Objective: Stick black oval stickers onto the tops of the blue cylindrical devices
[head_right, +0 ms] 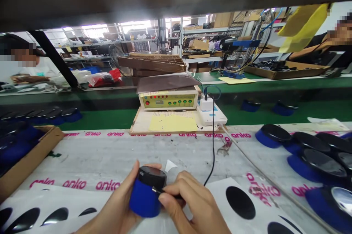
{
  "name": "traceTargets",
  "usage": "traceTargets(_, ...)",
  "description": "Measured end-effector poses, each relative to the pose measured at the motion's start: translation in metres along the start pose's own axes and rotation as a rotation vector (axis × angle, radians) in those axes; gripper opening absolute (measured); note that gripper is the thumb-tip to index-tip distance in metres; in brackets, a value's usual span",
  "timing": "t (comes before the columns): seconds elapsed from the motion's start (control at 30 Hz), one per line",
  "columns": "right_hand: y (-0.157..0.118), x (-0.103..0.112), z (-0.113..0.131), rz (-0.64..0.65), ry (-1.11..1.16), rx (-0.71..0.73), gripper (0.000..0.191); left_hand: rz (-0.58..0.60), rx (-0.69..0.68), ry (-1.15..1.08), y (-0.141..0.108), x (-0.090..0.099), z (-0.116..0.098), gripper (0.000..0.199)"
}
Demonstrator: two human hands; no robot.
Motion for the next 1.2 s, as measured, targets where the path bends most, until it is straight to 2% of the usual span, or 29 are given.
traceTargets(0.1, 0.000, 0.000, 0.001, -0.002, 0.015, 0.017, 0.010, -0.027, -0.059, 0.094, -0.002, 0.000, -0.001, 0.062)
traceTargets(0.2, 0.000, 0.000, 0.001, 0.010, 0.017, 0.024, 0.009, -0.072, -0.171, 0.296, -0.005, 0.004, -0.001, 0.070)
traceTargets(0.37, 0.001, 0.002, 0.001, 0.010, -0.068, 0.063, 0.008, -0.089, -0.365, 0.581, -0.005, 0.011, -0.005, 0.069)
traceTargets(0.5, 0.002, 0.001, -0.002, -0.005, -0.184, 0.092, 0.010, -0.151, -0.465, 0.833, -0.006, 0.013, -0.007, 0.063)
traceTargets(0.67, -0.002, -0.001, -0.007, -0.022, -0.120, 0.115, 0.007, -0.099, -0.592, 0.928, -0.007, 0.015, 0.000, 0.070)
traceTargets(0.73, -0.002, -0.002, -0.012, -0.020, -0.119, 0.115, 0.006, -0.138, -0.646, 1.002, -0.005, 0.017, 0.003, 0.071)
traceTargets(0.8, -0.001, -0.005, -0.019, 0.032, -0.121, 0.082, 0.012, -0.254, -0.770, 1.162, -0.004, 0.017, 0.002, 0.070)
traceTargets(0.9, 0.001, -0.010, -0.028, 0.146, -0.100, -0.005, 0.019, -0.414, -1.108, 1.483, -0.005, 0.015, -0.002, 0.068)
traceTargets(0.97, 0.001, -0.012, -0.031, 0.177, -0.069, -0.032, 0.019, -0.424, -1.381, 1.656, -0.009, 0.011, -0.005, 0.062)
traceTargets(1.07, -0.001, -0.014, -0.031, 0.184, -0.031, -0.015, 0.017, -0.367, -1.699, 1.750, -0.019, 0.005, -0.009, 0.034)
traceTargets(1.13, -0.002, -0.016, -0.031, 0.183, -0.030, 0.019, 0.015, -0.340, -1.782, 1.785, -0.025, 0.002, -0.011, 0.024)
traceTargets(1.2, -0.004, -0.016, -0.033, 0.171, -0.053, 0.058, 0.014, -0.353, -1.810, 1.821, -0.028, -0.003, -0.013, 0.020)
Point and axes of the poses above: each hand's wrist, its own y-axis towards the middle knuckle, its own x-axis out of the back of the hand, z = x × y, the point moved 2 cm from there along y, towards the middle knuckle, and after that the axes turned 10 degrees about y, right-handed, at the moved point
